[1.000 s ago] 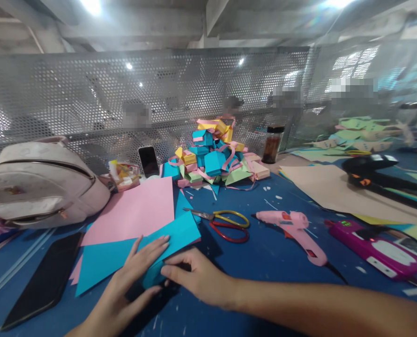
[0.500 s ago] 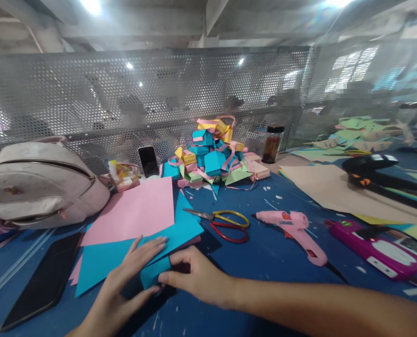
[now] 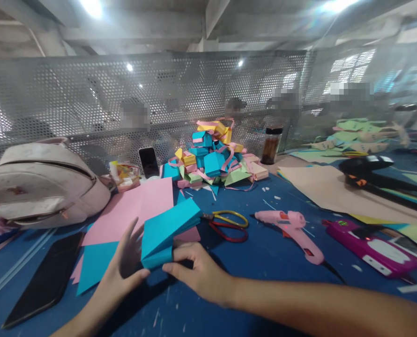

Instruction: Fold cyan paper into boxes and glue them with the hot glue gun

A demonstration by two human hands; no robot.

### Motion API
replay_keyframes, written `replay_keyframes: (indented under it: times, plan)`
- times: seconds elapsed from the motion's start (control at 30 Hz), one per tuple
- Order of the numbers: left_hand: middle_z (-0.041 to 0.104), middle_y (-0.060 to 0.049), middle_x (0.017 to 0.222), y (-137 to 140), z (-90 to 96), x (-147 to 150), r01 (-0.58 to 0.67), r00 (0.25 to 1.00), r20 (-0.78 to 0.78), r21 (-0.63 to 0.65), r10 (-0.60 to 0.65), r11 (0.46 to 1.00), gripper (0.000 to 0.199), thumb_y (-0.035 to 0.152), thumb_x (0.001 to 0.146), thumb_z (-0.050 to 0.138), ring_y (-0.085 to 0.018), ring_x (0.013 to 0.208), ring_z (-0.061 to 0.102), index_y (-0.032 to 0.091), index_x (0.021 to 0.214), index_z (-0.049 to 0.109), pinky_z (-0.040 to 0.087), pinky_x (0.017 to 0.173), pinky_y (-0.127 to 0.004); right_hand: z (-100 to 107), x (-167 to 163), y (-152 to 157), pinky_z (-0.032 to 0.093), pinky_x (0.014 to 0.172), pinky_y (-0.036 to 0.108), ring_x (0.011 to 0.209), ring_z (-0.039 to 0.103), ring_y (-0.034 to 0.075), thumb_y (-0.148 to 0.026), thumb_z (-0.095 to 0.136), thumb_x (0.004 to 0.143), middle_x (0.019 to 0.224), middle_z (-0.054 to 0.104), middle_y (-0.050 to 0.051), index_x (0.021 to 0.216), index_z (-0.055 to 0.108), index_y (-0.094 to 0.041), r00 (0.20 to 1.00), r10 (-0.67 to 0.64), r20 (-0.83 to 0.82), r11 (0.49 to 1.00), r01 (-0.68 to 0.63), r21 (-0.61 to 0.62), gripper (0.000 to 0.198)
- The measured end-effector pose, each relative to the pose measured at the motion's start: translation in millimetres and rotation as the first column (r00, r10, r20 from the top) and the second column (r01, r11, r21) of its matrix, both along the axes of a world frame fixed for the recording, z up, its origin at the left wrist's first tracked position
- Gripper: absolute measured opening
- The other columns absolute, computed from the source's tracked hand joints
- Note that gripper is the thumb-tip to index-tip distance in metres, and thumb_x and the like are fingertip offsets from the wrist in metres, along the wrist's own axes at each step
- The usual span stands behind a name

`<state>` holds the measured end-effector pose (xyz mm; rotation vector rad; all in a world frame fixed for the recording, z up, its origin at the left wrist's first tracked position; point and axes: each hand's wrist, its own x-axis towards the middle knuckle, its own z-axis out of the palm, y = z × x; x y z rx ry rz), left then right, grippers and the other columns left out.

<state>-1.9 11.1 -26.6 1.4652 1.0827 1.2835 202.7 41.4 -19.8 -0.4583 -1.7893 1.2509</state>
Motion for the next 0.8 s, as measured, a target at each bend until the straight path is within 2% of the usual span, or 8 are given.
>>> replay_keyframes:
  times: [0.1, 0.2, 0.27, 0.4, 0.6, 0.7, 0.77, 0.8]
  plan:
    - [0.029, -0.015, 0.156, 0.7, 0.5, 0.7, 0.075, 0.993, 0.097, -0.083, -0.067, 0.994, 0.108, 0.037, 0.071, 0.081, -0.038, 0.138, 0.035, 0.034, 0.152, 0.009, 0.036, 0.109, -0.051, 0.1, -0.4, 0.2, 0.049, 0.079, 0.027, 0.079, 0.061, 0.015, -0.029, 0.059, 0.092, 0.082, 0.07, 0.001, 0.097, 0.077, -0.023, 0.999, 0.027, 0.03, 0.999, -0.026, -0.028, 0.019]
    - [0.032, -0.018, 0.154, 1.0, 2.6, 0.9, 0.096, 0.991, 0.101, -0.084, -0.087, 0.992, 0.112, 0.036, 0.071, 0.081, -0.038, 0.134, 0.042, 0.03, 0.153, 0.006, 0.041, 0.106, -0.048, 1.9, -0.3, -0.5, 0.049, 0.082, 0.028, 0.083, 0.062, 0.016, -0.028, 0.056, 0.094, 0.085, 0.071, 0.001, 0.101, 0.075, -0.023, 0.997, 0.057, 0.055, 0.998, -0.055, -0.039, 0.021]
    - [0.031, -0.019, 0.154, 1.6, 3.5, 0.8, 0.076, 0.995, 0.075, -0.087, -0.07, 0.993, 0.113, 0.039, 0.071, 0.08, -0.038, 0.133, 0.043, 0.028, 0.153, 0.004, 0.042, 0.105, -0.047, 2.4, 0.2, -0.9, 0.048, 0.086, 0.03, 0.088, 0.063, 0.017, -0.027, 0.056, 0.094, 0.091, 0.071, 0.002, 0.104, 0.074, -0.022, 0.997, 0.038, 0.073, 0.999, -0.037, -0.01, 0.021]
    - [0.027, -0.017, 0.156, 1.6, 4.4, -0.2, -0.081, 0.996, 0.027, -0.105, 0.084, 0.991, 0.106, 0.047, 0.071, 0.078, -0.04, 0.136, 0.039, 0.029, 0.153, 0.014, 0.041, 0.106, -0.047, 6.6, 5.8, -4.4, 0.048, 0.091, 0.033, 0.102, 0.061, 0.021, -0.028, 0.057, 0.092, 0.108, 0.068, 0.006, 0.111, 0.068, -0.021, 0.986, -0.094, 0.136, 0.996, 0.093, 0.011, 0.023]
    - [0.029, -0.019, 0.154, 0.0, 3.9, -1.0, -0.153, 0.988, -0.01, -0.143, 0.153, 0.978, 0.101, 0.054, 0.07, 0.075, -0.04, 0.138, 0.034, 0.029, 0.151, 0.02, 0.037, 0.107, -0.051, 39.4, 50.4, -29.7, 0.052, 0.081, 0.031, 0.103, 0.061, 0.02, -0.028, 0.052, 0.093, 0.121, 0.061, 0.007, 0.12, 0.059, -0.025, 0.938, -0.101, 0.333, 0.994, 0.11, -0.007, 0.028]
    - [0.031, -0.019, 0.152, 0.3, 3.0, 0.9, -0.18, 0.983, 0.011, -0.127, 0.183, 0.975, 0.101, 0.056, 0.068, 0.075, -0.041, 0.138, 0.034, 0.031, 0.15, 0.022, 0.037, 0.106, -0.054, 48.0, 95.6, -45.3, 0.051, 0.077, 0.031, 0.097, 0.063, 0.022, -0.035, 0.051, 0.092, 0.107, 0.067, 0.006, 0.102, 0.069, -0.029, 0.808, -0.193, 0.557, 0.98, 0.191, 0.062, 0.021]
    - [0.03, -0.018, 0.152, -0.1, 4.1, 2.4, -0.183, 0.982, 0.022, -0.098, 0.186, 0.978, 0.101, 0.056, 0.068, 0.075, -0.041, 0.14, 0.03, 0.032, 0.15, 0.021, 0.032, 0.108, -0.056, 43.8, 131.9, -53.4, 0.052, 0.071, 0.03, 0.087, 0.065, 0.023, -0.043, 0.054, 0.088, 0.095, 0.07, 0.006, 0.089, 0.071, -0.029, 0.663, -0.308, 0.682, 0.944, 0.303, 0.132, 0.021]
    - [0.028, -0.017, 0.153, -0.6, 5.3, 2.9, -0.18, 0.983, 0.022, -0.086, 0.183, 0.98, 0.101, 0.055, 0.069, 0.075, -0.041, 0.141, 0.027, 0.033, 0.15, 0.02, 0.03, 0.109, -0.056, 39.1, 150.5, -56.4, 0.051, 0.066, 0.03, 0.077, 0.065, 0.022, -0.047, 0.054, 0.087, 0.084, 0.07, 0.006, 0.078, 0.069, -0.028, 0.561, -0.399, 0.725, 0.896, 0.405, 0.18, 0.025]
